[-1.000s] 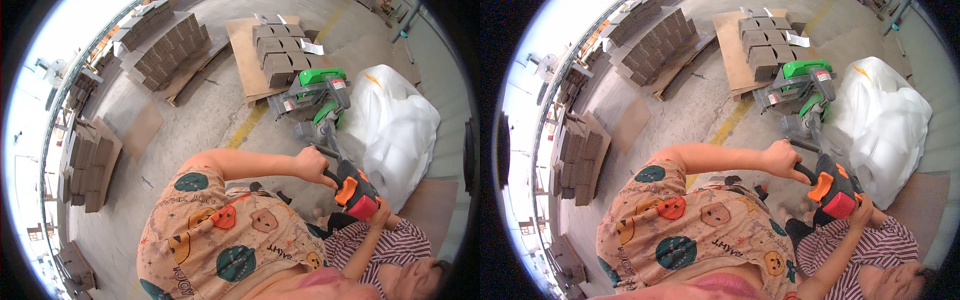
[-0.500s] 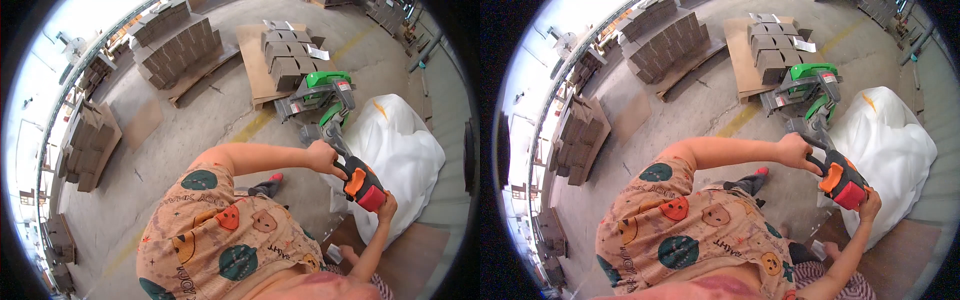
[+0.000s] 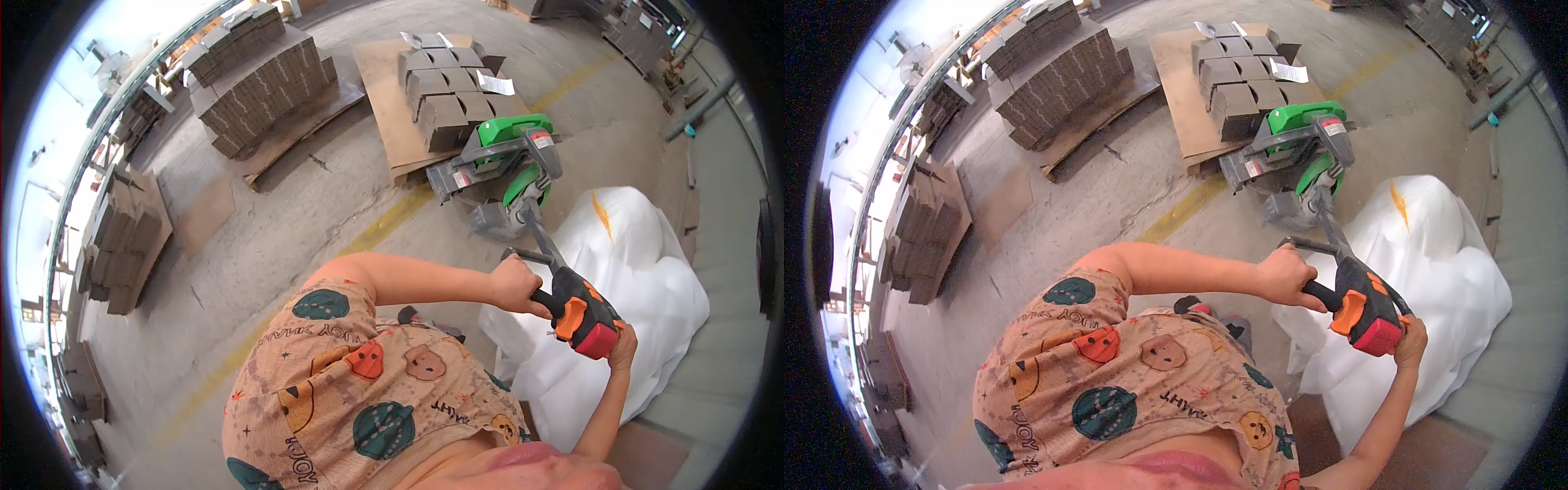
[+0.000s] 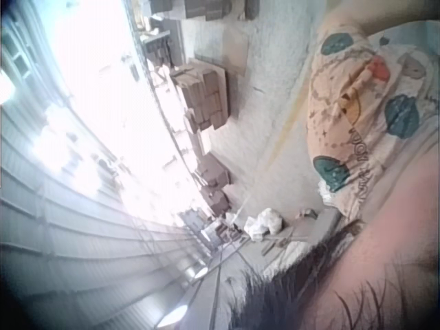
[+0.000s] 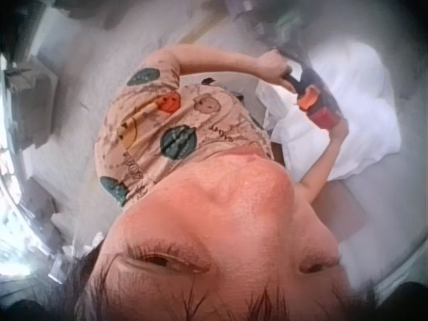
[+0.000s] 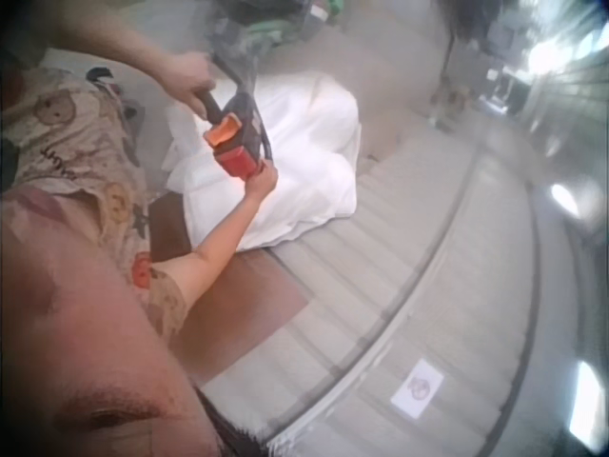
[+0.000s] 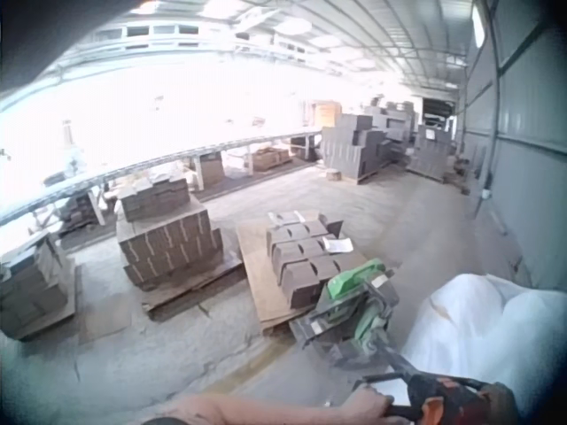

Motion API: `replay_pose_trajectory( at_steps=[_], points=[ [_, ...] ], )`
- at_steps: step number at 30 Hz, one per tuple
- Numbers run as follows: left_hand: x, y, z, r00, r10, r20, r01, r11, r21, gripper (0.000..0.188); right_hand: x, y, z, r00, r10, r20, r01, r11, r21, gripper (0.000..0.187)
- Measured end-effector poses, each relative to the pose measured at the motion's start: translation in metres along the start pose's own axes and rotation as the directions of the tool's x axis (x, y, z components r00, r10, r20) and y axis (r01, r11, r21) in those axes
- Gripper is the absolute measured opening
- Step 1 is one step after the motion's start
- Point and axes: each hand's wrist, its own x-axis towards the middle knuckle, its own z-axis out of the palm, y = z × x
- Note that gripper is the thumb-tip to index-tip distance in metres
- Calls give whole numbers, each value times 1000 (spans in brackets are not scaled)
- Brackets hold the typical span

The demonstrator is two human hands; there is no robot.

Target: The person operates a pallet jack by steering the handle and pressing buttons to move it around a warehouse floor, while also handling a round white panel and a piece of paper.

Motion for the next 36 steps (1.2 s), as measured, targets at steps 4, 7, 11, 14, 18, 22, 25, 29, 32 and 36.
replay_pose_trajectory(
  at_steps=[4,7,11,14,18,22,25,29,32,36],
  points=[
    [4,-4,1,996,40,-81,-37,999,39,63,-8,6,9,998,12,-62,-9,999,41,49],
    [7,-12,-2,997,21,-71,-20,1000,8,61,8,7,11,994,-51,-100,55,998,35,48],
    [4,-23,-4,1000,-22,4,22,1000,-7,61,10,2,25,996,-44,-81,47,998,38,52],
    [2,-35,-3,999,-7,-38,6,1000,-28,62,17,-4,26,998,-49,-40,49,999,-8,56],
    [17,-39,-16,999,-35,-4,35,999,-35,64,34,-5,18,995,-53,-83,54,998,10,59],
    [13,-32,-17,998,-55,1,55,998,-33,64,31,-4,15,998,-21,-54,21,1000,-6,59],
    [7,-22,-23,999,-19,-33,18,999,-36,62,23,-10,1,999,-5,-45,6,1000,20,57],
    [4,-8,-28,998,-5,-58,6,1000,17,61,14,-8,-3,994,-49,-96,52,998,26,51],
    [-10,-6,-21,998,3,-64,-3,1000,-2,61,2,-10,-1,990,-58,-127,65,997,45,48],
    [-17,-4,-18,1000,-20,-16,19,999,-32,62,0,-28,-7,999,-25,-31,25,1000,-12,55]
  ],
)
